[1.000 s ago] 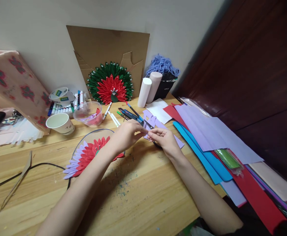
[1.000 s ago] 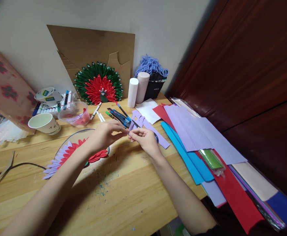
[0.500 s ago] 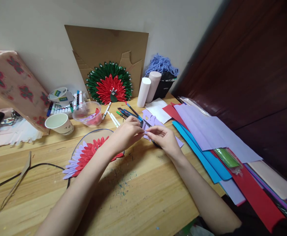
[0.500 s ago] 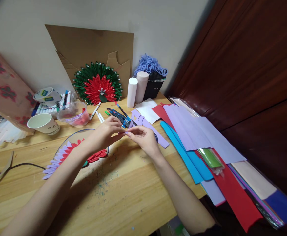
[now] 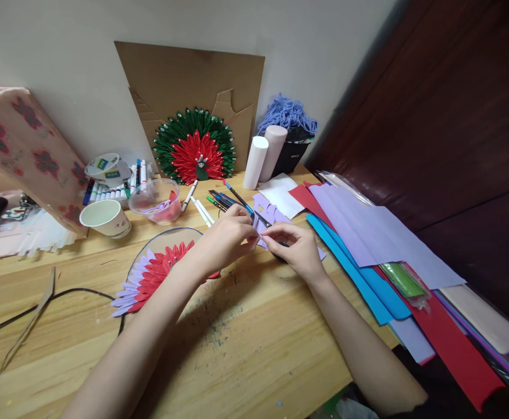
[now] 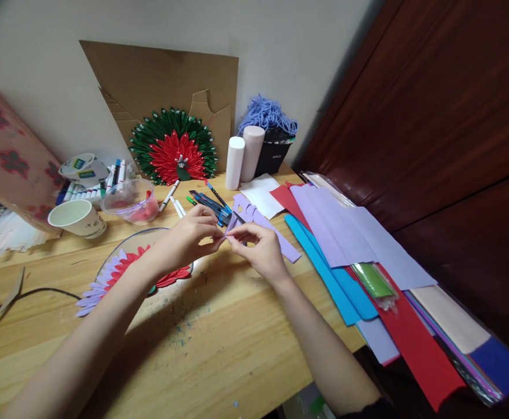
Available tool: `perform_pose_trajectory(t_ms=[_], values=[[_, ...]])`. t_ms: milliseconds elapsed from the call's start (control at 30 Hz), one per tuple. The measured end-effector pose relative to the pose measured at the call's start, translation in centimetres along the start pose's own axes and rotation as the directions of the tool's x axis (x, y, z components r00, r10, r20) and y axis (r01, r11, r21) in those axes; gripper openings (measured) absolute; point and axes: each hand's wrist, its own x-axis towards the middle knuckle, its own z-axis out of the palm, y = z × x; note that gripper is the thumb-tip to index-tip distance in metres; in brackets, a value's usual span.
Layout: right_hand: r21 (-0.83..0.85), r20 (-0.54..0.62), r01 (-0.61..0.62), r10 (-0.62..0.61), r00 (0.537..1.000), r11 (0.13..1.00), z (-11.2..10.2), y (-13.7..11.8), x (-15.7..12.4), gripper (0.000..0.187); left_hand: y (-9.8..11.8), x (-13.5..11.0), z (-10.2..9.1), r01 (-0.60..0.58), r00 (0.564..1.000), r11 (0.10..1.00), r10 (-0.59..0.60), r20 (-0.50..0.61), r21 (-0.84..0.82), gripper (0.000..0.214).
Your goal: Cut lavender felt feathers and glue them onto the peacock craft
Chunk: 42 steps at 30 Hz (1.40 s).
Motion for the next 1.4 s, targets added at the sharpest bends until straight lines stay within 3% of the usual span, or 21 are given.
perform_pose_trajectory(t_ms=[367,600,800,1067,1400], values=[[-0.056,0.024,0.008,-0.007,1.0,0.998,0.0,0.0,-0.1,0.005,-0.1,0.0,0.3,0.02,1.0,1.0,-0.02,0.008,-0.008,0.017],[-0.104,-0.037,0.012,-0.016,0.999,0.995,0.0,-0.1,-0.1,0.001,-0.3,0.1,-0.3,0.015,1.0,0.999,-0.014,-0.009,0.045,0.02],[-0.072,-0.119,0.016,-0.024,0.993,0.997,-0.3,0.2,0.2,0.005,-0.5,-0.4,-1.9,0.212,0.974,0.977,-0.211,-0.082,0.003,0.022],[-0.11,-0.077,0.123,-0.131,0.988,0.986,0.5,-0.3,-0.4,0.007,-0.2,-0.2,-0.6,0.33,0.941,0.918,-0.339,-0.004,-0.22,0.024],[0.084,-0.008,-0.06,0.061,0.998,0.995,0.1,0.0,0.2,0.014,-0.2,-0.2,-0.8,0.34,0.938,0.907,-0.347,0.017,-0.249,0.03]])
